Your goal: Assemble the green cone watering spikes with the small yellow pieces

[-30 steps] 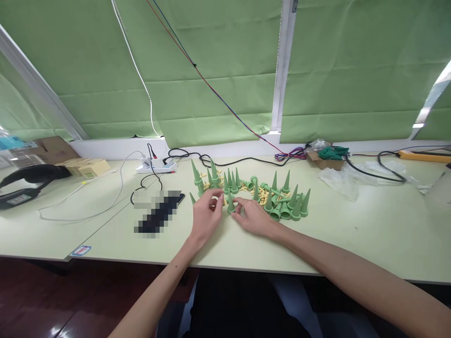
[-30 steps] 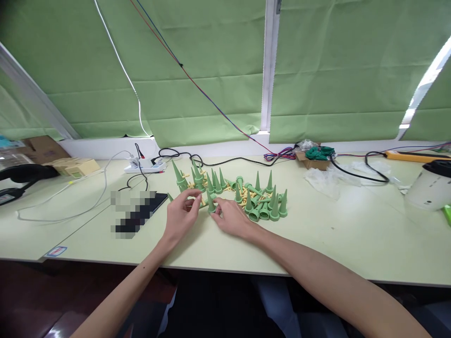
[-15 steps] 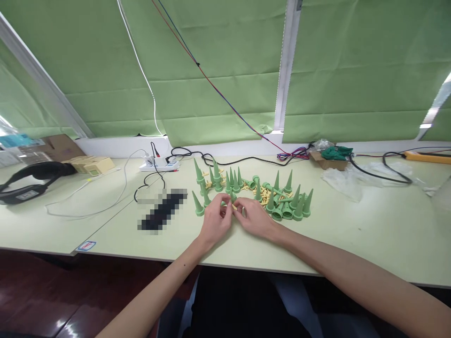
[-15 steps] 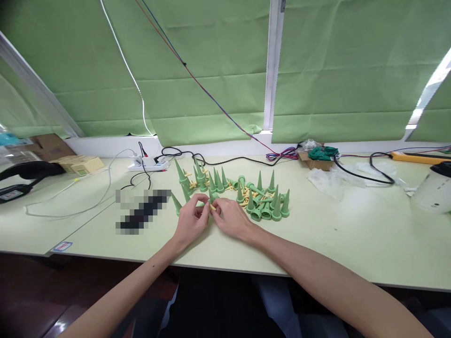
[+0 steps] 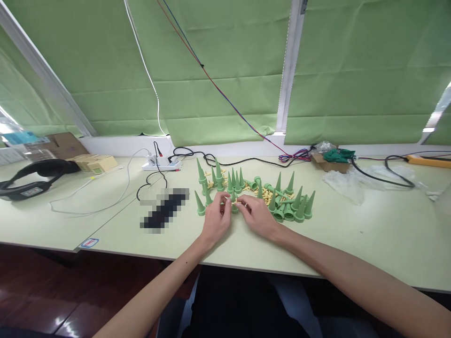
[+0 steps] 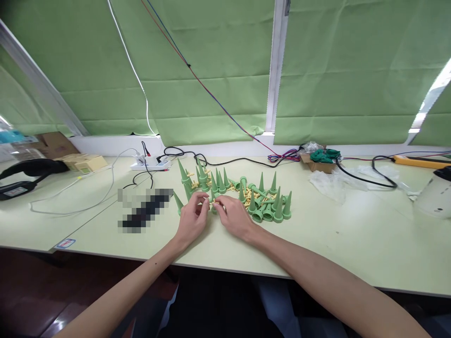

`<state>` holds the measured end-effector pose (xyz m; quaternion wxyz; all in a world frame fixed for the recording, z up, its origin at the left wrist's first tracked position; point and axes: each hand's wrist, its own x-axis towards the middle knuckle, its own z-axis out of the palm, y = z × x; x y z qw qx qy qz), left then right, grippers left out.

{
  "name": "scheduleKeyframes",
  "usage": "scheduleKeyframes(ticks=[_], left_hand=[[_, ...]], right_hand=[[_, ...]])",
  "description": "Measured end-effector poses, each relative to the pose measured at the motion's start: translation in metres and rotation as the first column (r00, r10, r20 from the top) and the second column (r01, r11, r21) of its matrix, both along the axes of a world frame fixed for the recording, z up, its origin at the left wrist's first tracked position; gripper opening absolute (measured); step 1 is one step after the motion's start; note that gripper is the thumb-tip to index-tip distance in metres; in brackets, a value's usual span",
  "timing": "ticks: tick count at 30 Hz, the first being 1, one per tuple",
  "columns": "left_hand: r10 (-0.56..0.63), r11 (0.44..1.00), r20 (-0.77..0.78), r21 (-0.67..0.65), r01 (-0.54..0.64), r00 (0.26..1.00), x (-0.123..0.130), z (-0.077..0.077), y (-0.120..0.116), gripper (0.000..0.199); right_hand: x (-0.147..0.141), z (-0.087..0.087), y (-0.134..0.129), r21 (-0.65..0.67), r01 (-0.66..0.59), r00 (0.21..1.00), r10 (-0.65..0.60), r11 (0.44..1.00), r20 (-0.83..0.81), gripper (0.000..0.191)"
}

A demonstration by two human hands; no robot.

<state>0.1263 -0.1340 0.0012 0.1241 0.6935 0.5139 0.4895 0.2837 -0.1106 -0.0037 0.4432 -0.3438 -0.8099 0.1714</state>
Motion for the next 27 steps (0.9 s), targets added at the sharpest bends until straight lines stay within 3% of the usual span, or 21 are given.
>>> scheduleKeyframes(ticks=[4, 8, 14, 23, 27], left_hand=[[0.055, 0.998, -0.009, 0.003, -0.055, 0.998, -0.001, -0.002, 0.003, 0.018], [0.004, 0.999, -0.118, -0.047, -0.01, 0.993, -0.002, -0.005, 0.007, 0.023], [-0.041, 0.992, -0.223, -0.123, 0.014, 0.974, -0.003, -0.007, 0.013, 0.015], [-0.13, 0.972, 0.091, -0.186, 0.146, 0.987, -0.005, -0.008, 0.014, 0.02], [-0.133, 0.971, 0.155, -0.176, 0.16, 0.979, -0.004, -0.008, 0.014, 0.023]], right_hand=[[0.0, 0.003, 0.0, -0.011, 0.097, 0.993, -0.097, 0.995, -0.064, 0.022], [0.001, 0.004, 0.001, -0.027, 0.162, 0.981, -0.164, 0.986, -0.107, 0.025], [0.001, 0.002, 0.004, -0.04, 0.182, 0.977, -0.185, 0.983, -0.107, 0.027], [0.002, -0.001, 0.007, -0.075, 0.146, 0.987, -0.15, 0.986, -0.054, 0.023], [0.002, -0.001, 0.007, -0.086, 0.101, 0.994, -0.104, 0.991, -0.034, 0.02]])
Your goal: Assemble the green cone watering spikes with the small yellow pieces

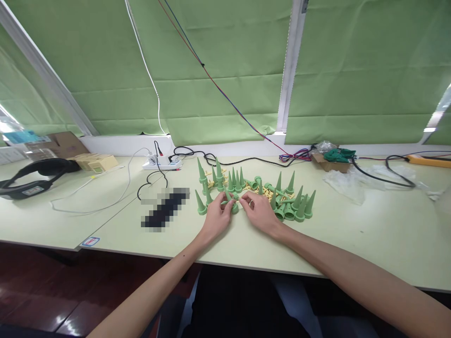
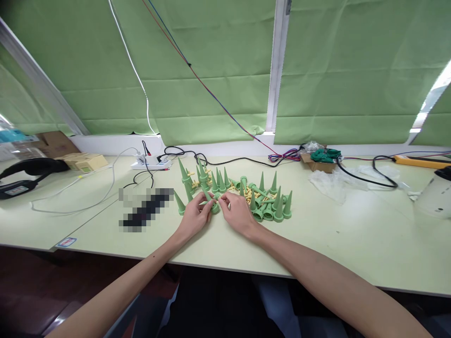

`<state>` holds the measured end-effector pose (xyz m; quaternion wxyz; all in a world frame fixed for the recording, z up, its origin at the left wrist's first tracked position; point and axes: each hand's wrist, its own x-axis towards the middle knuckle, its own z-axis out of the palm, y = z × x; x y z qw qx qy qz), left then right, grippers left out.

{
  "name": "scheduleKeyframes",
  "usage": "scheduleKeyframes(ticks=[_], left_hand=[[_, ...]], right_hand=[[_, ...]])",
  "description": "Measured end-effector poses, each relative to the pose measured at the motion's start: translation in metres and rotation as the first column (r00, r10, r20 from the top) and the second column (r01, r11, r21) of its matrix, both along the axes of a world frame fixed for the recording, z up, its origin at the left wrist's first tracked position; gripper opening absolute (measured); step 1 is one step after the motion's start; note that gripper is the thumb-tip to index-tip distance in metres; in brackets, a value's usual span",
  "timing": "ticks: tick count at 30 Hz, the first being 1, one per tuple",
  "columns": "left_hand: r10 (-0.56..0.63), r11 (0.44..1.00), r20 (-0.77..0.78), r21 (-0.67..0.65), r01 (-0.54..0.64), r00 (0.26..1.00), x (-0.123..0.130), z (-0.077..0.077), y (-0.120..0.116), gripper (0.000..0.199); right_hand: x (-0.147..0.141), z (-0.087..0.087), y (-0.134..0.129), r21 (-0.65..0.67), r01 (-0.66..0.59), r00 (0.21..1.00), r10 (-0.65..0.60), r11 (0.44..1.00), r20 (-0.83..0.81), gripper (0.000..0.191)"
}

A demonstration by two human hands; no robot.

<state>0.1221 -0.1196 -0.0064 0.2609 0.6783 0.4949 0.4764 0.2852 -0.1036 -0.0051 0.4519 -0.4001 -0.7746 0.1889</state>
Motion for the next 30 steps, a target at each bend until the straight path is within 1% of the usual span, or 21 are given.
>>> scheduleKeyframes(ticks=[5, 15, 26, 30], left_hand=[[0.012, 1.0, 0.012, 0.001, -0.012, 1.0, -0.0001, -0.0003, -0.0006, 0.024], [0.021, 1.0, -0.051, 0.006, -0.021, 0.998, -0.0015, -0.0011, -0.0009, 0.026], [0.007, 1.0, -0.034, 0.025, -0.006, 0.999, -0.0002, 0.0007, -0.0036, 0.026], [-0.028, 0.999, -0.037, 0.034, 0.03, 0.999, 0.0011, 0.0029, -0.0061, 0.022]], right_hand=[[-0.0007, 0.0, -0.0012, -0.009, -0.05, 0.998, 0.05, 0.999, 0.029, 0.02], [-0.0008, -0.0011, -0.0006, -0.005, -0.091, 0.996, 0.091, 0.996, -0.024, 0.019], [-0.0008, -0.0021, 0.001, -0.028, -0.09, 0.995, 0.089, 0.996, -0.036, 0.02], [-0.0007, -0.0024, 0.0017, -0.041, -0.083, 0.996, 0.081, 0.996, -0.041, 0.023]])
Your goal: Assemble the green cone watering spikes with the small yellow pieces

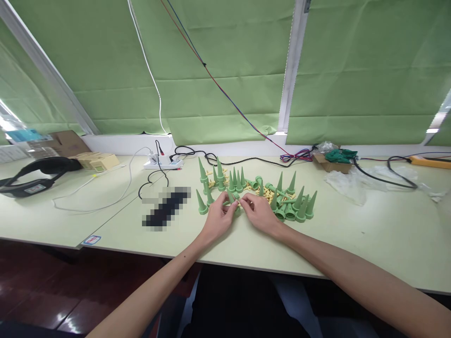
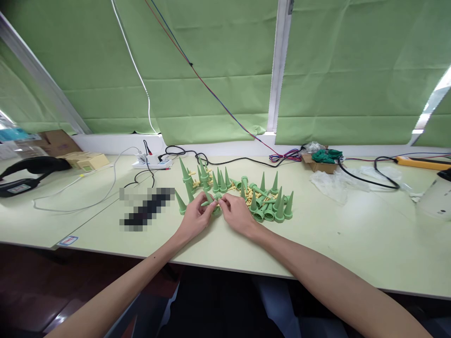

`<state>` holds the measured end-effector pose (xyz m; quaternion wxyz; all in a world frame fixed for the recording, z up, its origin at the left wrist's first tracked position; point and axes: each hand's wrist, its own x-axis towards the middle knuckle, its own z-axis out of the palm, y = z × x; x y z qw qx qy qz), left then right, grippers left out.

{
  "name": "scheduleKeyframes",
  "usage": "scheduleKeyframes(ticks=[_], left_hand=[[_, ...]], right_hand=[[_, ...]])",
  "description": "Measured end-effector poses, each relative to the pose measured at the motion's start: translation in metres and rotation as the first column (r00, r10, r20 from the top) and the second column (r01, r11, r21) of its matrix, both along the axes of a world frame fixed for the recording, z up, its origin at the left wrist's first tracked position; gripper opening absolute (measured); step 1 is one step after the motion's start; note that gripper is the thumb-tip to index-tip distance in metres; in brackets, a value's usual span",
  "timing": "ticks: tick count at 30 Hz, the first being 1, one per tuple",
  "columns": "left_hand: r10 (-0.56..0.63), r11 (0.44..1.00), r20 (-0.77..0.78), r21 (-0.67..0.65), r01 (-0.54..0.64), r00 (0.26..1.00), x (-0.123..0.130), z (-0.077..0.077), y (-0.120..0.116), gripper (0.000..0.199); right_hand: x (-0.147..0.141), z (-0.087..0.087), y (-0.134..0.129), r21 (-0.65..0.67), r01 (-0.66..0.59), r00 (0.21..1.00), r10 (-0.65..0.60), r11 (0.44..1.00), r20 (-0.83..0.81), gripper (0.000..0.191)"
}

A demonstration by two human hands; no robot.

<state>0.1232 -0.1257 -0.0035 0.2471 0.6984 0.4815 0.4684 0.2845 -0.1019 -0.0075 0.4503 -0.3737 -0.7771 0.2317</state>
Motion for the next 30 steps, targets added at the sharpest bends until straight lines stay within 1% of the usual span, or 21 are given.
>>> scheduleKeyframes(ticks=[8, 13, 15, 18, 20, 22, 24, 27, 30], left_hand=[[-0.053, 0.998, -0.047, 0.029, 0.054, 0.998, 0.0014, 0.0055, -0.0067, 0.017], [-0.043, 0.999, -0.083, 0.024, 0.046, 0.996, 0.0017, 0.006, -0.0078, 0.017], [-0.018, 0.999, -0.075, 0.034, 0.021, 0.997, 0.0016, 0.005, -0.0066, 0.017], [0.026, 0.999, -0.028, 0.035, -0.025, 0.999, 0.0014, 0.0037, -0.0046, 0.018], [0.035, 0.999, 0.008, 0.023, -0.035, 0.999, 0.0013, 0.0037, -0.0039, 0.018], [0.036, 0.999, 0.031, 0.014, -0.036, 0.999, 0.0014, 0.0042, -0.0039, 0.019], [0.041, 0.999, 0.038, 0.012, -0.042, 0.998, 0.0014, 0.0047, -0.0042, 0.019], [0.044, 0.999, 0.036, 0.014, -0.045, 0.998, 0.0014, 0.0048, -0.0047, 0.019], [0.037, 0.999, 0.026, 0.022, -0.037, 0.999, 0.0013, 0.0046, -0.0051, 0.019]], right_hand=[[-0.0023, -0.0004, 0.0019, -0.058, 0.05, 0.999, -0.05, 0.997, -0.004, 0.033], [-0.003, 0.0005, 0.0014, -0.113, 0.058, 0.998, -0.058, 0.992, 0.0, 0.036], [-0.0025, 0.0019, -0.0004, -0.109, 0.062, 0.998, -0.064, 0.992, -0.009, 0.033], [-0.0009, 0.0042, -0.0035, -0.118, 0.048, 0.998, -0.053, 0.992, -0.035, 0.021], [0.0002, 0.0048, -0.0046, -0.104, 0.012, 0.999, -0.016, 0.995, -0.035, 0.024], [0.0007, 0.0039, -0.0042, -0.058, -0.033, 0.999, 0.032, 0.998, -0.015, 0.026], [0.0005, 0.0019, -0.0025, -0.013, -0.067, 0.998, 0.067, 0.998, 0.005, 0.024], [0.0, -0.0004, 0.0001, 0.019, -0.076, 0.997, 0.076, 0.997, 0.014, 0.021], [0.0001, 0.0006, 0.0001, 0.014, -0.079, 0.996, 0.079, 0.997, 0.033, 0.019]])
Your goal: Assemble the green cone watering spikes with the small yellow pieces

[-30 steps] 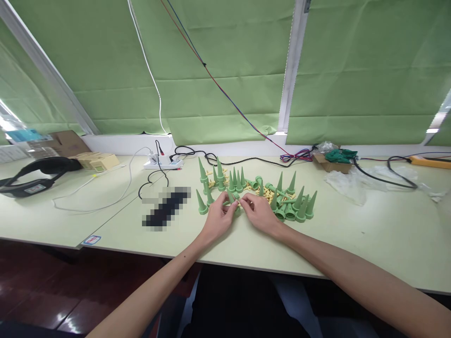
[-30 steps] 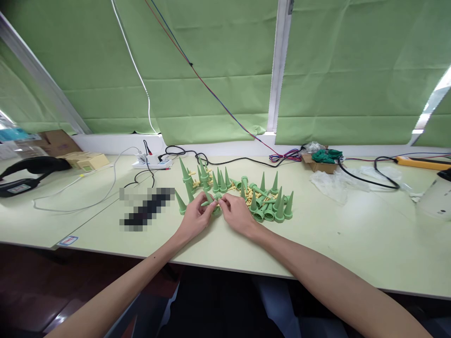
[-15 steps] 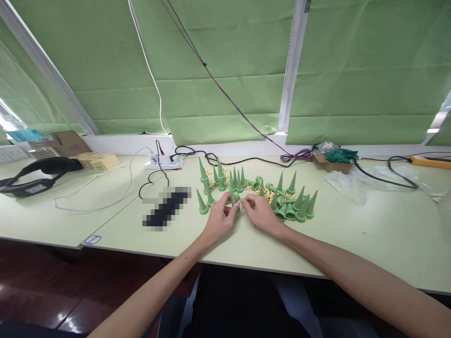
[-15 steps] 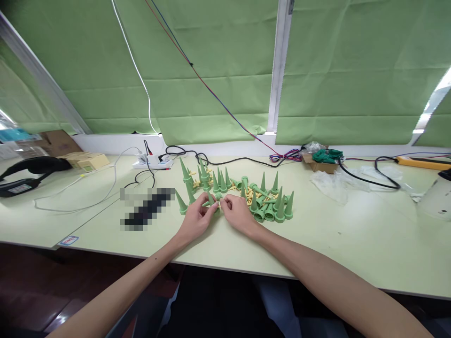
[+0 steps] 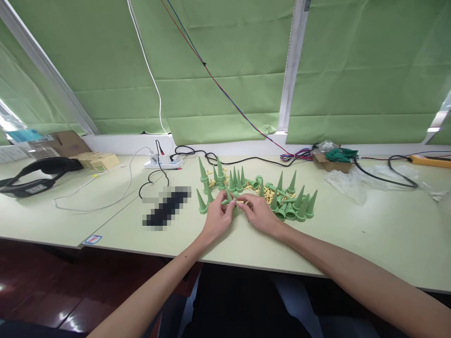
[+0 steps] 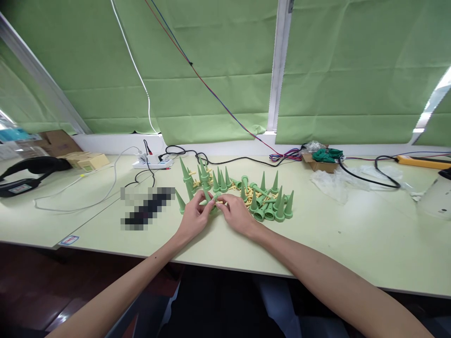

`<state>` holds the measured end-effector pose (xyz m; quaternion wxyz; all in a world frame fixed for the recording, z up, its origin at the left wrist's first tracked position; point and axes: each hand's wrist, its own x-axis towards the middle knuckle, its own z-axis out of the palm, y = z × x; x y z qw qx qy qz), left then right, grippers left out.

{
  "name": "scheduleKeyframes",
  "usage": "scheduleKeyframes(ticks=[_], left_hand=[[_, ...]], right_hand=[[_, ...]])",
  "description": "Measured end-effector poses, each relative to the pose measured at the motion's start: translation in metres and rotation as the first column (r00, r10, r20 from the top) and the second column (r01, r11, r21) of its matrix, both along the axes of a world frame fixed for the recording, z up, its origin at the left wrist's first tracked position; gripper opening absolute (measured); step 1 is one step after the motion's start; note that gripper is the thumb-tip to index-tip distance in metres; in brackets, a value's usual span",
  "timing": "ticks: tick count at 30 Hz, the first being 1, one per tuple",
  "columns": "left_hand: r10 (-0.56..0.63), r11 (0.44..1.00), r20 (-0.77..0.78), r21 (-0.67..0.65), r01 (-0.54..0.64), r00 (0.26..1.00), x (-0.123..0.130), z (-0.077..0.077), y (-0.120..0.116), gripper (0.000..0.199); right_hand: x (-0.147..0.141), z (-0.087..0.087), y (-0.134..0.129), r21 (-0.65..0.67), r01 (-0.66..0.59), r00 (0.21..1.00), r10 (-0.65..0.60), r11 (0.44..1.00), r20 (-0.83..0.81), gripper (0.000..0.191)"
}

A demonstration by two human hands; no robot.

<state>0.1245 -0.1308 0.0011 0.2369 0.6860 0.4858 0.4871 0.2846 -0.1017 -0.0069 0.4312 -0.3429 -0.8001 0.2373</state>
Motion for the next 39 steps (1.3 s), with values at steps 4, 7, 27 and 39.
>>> scheduleKeyframes(ticks=[4, 7, 27, 39], left_hand=[[-0.004, 1.0, -0.021, 0.007, 0.004, 1.0, -0.0001, 0.0001, -0.0005, 0.019], [-0.005, 1.0, -0.032, 0.015, 0.005, 0.999, -0.0002, -0.0002, -0.0005, 0.019], [-0.017, 0.999, -0.08, 0.047, 0.021, 0.997, 0.0001, -0.0015, -0.0001, 0.017], [0.09, 0.995, 0.001, 0.052, -0.09, 0.996, 0.0002, 0.0018, 0.0006, 0.021]], right_hand=[[0.0004, 0.0036, -0.0025, -0.017, 0.006, 0.999, -0.006, 1.0, 0.036, 0.018], [0.0005, 0.0038, -0.003, -0.019, 0.017, 0.999, -0.016, 1.0, 0.051, 0.019], [-0.0005, 0.0003, -0.0001, -0.034, 0.042, 0.993, -0.038, 0.999, 0.116, 0.044], [-0.0003, 0.0052, -0.0054, -0.112, -0.005, 1.0, 0.004, 0.994, -0.013, 0.021]])
